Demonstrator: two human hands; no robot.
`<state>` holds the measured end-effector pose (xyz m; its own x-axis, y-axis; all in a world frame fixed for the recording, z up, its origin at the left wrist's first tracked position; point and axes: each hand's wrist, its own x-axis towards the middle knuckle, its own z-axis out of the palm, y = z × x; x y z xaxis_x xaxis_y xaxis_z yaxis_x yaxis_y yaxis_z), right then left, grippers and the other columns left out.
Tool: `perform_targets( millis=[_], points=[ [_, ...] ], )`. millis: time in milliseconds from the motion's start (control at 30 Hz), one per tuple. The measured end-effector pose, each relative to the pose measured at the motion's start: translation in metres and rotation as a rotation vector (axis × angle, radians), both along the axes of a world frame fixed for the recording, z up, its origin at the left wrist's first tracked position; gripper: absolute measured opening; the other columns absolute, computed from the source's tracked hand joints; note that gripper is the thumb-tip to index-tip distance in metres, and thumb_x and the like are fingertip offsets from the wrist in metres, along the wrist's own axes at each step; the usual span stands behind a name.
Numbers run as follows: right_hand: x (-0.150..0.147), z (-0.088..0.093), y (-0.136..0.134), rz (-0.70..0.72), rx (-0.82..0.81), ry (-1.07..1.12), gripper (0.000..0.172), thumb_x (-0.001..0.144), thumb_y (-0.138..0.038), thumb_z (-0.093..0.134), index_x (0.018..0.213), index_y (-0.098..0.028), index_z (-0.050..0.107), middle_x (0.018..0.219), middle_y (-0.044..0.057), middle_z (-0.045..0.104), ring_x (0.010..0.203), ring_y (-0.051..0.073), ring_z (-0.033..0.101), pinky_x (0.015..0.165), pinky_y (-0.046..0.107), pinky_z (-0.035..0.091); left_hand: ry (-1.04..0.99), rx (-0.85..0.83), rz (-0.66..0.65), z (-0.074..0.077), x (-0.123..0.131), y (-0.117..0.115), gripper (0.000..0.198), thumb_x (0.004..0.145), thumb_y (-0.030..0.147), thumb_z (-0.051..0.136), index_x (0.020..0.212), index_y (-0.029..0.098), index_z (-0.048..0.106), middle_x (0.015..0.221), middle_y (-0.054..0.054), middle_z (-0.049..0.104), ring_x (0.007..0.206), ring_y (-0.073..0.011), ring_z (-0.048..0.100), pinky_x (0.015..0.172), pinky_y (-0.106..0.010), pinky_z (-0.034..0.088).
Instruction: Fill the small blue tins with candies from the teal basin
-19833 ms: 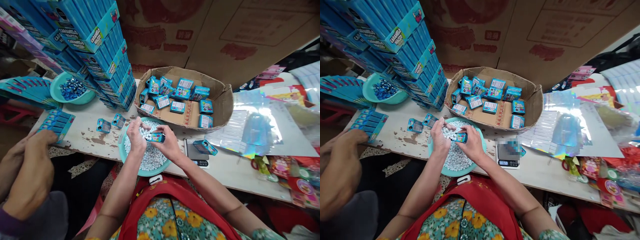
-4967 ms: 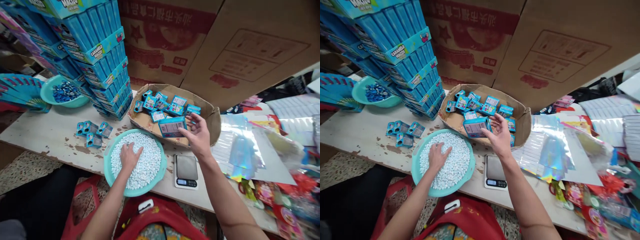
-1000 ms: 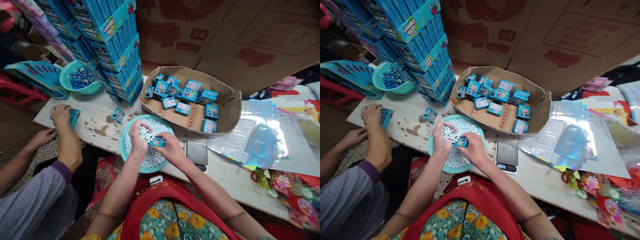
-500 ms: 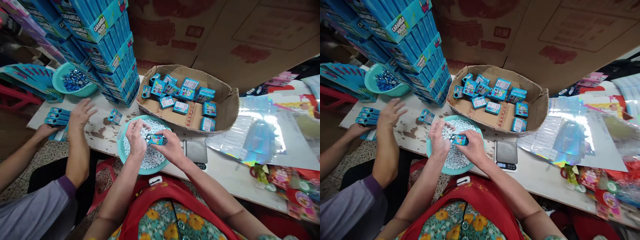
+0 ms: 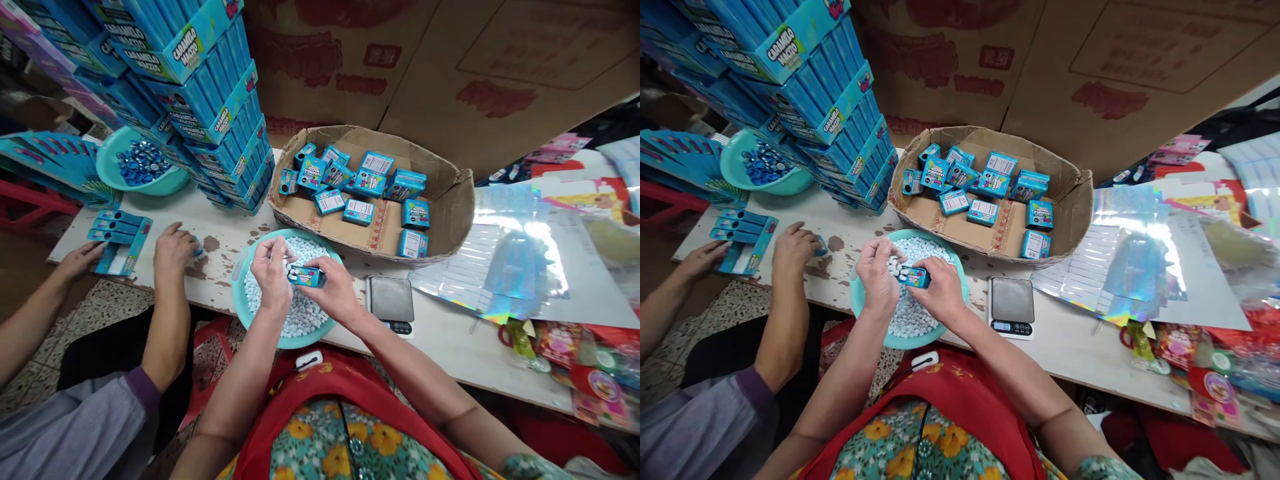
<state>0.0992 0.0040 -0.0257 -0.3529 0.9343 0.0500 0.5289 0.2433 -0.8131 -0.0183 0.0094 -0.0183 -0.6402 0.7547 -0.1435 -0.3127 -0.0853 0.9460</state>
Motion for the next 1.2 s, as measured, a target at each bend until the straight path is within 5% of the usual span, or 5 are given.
perform_targets(
  millis=[500,633,800,1033,1200],
  points=[
    [0.022,-0.012,0.0,-0.014,-0.226,0.333,0.035,0.066,-0.03,0.077,0.097,-0.02,0.063,0.094,0.002,0.066,0.09,0.018,0.061,0.083,0.031,0.046,-0.193,0.033,-0.136,0.02,-0.006,0.002,0.03,0.079,0.046,0.061,0.076,0.018,0.05,0.048,0.008,0.034,0.036,-0.0043,0.028,0.035,-0.017,0.019],
    [0.026,-0.014,0.0,-0.038,-0.317,0.422,0.04,0.062,-0.032,0.08,0.096,-0.018,0.064,0.094,0.002,0.066,0.091,0.019,0.061,0.084,0.031,0.046,0.086,-0.104,-0.092,-0.017,-0.029,-0.005,0.03,0.078,0.048,0.059,0.077,0.019,0.054,0.049,0.006,0.043,0.042,-0.0081,0.04,0.042,-0.018,0.033],
    [0.062,-0.014,-0.004,-0.068,-0.336,0.473,0.042,0.063,-0.035,0.08,0.099,-0.022,0.063,0.097,0.003,0.067,0.091,0.02,0.062,0.083,0.033,0.049,0.794,-0.356,-0.452,-0.063,-0.058,-0.003,0.022,0.072,0.04,0.064,0.083,0.021,0.066,0.092,-0.008,0.068,0.095,-0.0265,0.06,0.086,-0.04,0.045],
    [0.182,-0.063,-0.047,-0.6,-0.253,0.277,0.041,0.065,-0.042,0.076,0.099,-0.023,0.062,0.101,0.008,0.066,0.09,0.026,0.064,0.079,0.04,0.053,1.418,-0.234,-0.408,-0.036,-0.051,0.148,0.036,0.079,0.026,0.054,0.115,0.018,0.055,0.119,-0.016,0.054,0.11,-0.0306,0.05,0.093,-0.042,0.038],
    [0.204,-0.111,-0.06,-0.782,-0.163,0.194,0.041,0.071,-0.043,0.07,0.103,-0.021,0.059,0.104,0.009,0.063,0.096,0.026,0.061,0.089,0.045,0.049,1.467,-0.307,-0.431,-0.062,-0.044,0.244,0.011,0.073,0.012,0.057,0.082,0.01,0.051,0.118,-0.022,0.051,0.121,-0.0351,0.034,0.099,-0.054,0.025]
  ],
)
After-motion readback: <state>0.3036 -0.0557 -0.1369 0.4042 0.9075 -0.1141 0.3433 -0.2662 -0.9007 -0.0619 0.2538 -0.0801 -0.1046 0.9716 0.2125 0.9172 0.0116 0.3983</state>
